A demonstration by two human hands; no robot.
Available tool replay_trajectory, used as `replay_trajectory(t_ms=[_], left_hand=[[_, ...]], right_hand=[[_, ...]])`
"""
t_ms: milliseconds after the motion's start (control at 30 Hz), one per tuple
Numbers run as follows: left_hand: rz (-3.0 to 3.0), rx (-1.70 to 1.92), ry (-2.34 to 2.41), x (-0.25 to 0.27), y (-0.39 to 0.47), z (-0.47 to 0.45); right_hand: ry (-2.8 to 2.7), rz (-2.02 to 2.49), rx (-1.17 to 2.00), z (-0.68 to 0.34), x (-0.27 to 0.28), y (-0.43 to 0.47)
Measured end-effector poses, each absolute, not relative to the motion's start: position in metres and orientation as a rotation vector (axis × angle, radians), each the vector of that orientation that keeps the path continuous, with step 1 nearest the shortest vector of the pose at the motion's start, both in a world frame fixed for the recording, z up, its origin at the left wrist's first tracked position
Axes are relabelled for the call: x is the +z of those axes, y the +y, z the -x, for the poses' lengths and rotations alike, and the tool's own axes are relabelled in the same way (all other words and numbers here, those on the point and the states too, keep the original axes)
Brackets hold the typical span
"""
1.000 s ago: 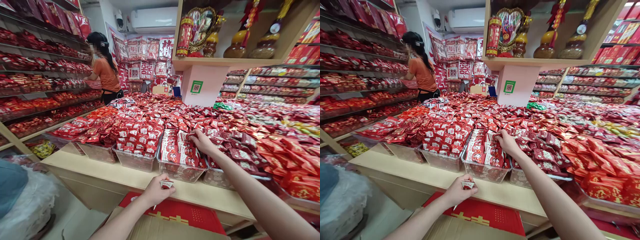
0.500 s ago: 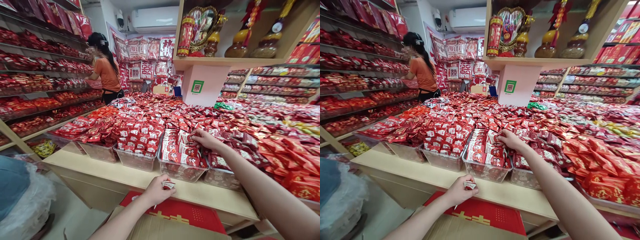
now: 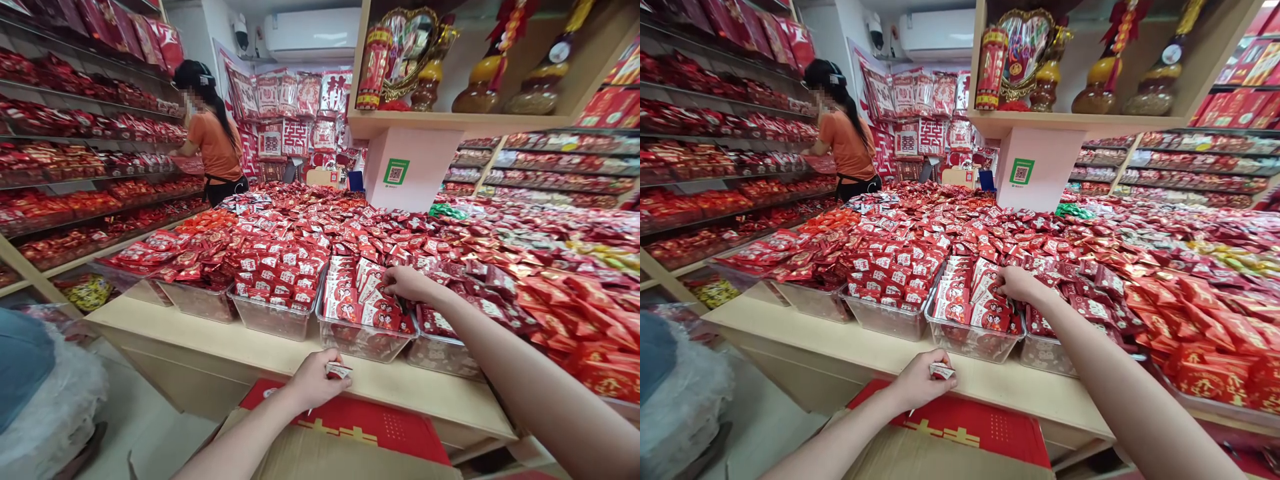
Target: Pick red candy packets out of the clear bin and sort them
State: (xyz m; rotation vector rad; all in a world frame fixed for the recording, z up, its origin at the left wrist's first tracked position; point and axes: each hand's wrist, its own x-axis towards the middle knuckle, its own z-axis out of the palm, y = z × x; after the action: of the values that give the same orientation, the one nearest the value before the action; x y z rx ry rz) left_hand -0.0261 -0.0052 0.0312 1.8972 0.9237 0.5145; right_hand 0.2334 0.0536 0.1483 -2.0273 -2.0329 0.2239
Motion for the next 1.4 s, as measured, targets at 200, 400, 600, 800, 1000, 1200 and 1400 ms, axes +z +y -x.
replay_trajectory(t_ms=[200, 400, 600, 800, 1000, 1200, 1400], left_hand=[[-1.956, 0.508, 0.946, 0.029, -0.005, 0.026], [-1.96, 0.505, 0.94, 0.028, -0.004, 0.026], [-1.994, 0.499, 0.927, 0.029, -0.004, 0.026], [-1.994, 0.503, 0.923, 0.027, -0.003, 0.026], [-2.007, 0.493, 0.937, 0.022, -0.003, 0.027], [-2.018, 0.488, 0.946, 0.023, -0.005, 0.028], [-1.972, 0.471, 0.924, 0.021, -0.005, 0.028]], right_hand=[[-2.091, 2.052, 0.125, -0.228, 0.149, 0.056], [-2.084, 2.048, 0.083, -0.226, 0.152, 0.053], [-2.111, 2.01, 0.123, -0.225, 0.153, 0.043], [-2.097, 1.99, 0.153, -0.223, 0.151, 0.043], [-2.098, 1.972, 0.124, -0.22, 0.152, 0.045], [-2.095, 2.003, 0.039, -0.225, 0.161, 0.026], [-2.24, 1.981, 0.143, -0.229, 0.153, 0.02]])
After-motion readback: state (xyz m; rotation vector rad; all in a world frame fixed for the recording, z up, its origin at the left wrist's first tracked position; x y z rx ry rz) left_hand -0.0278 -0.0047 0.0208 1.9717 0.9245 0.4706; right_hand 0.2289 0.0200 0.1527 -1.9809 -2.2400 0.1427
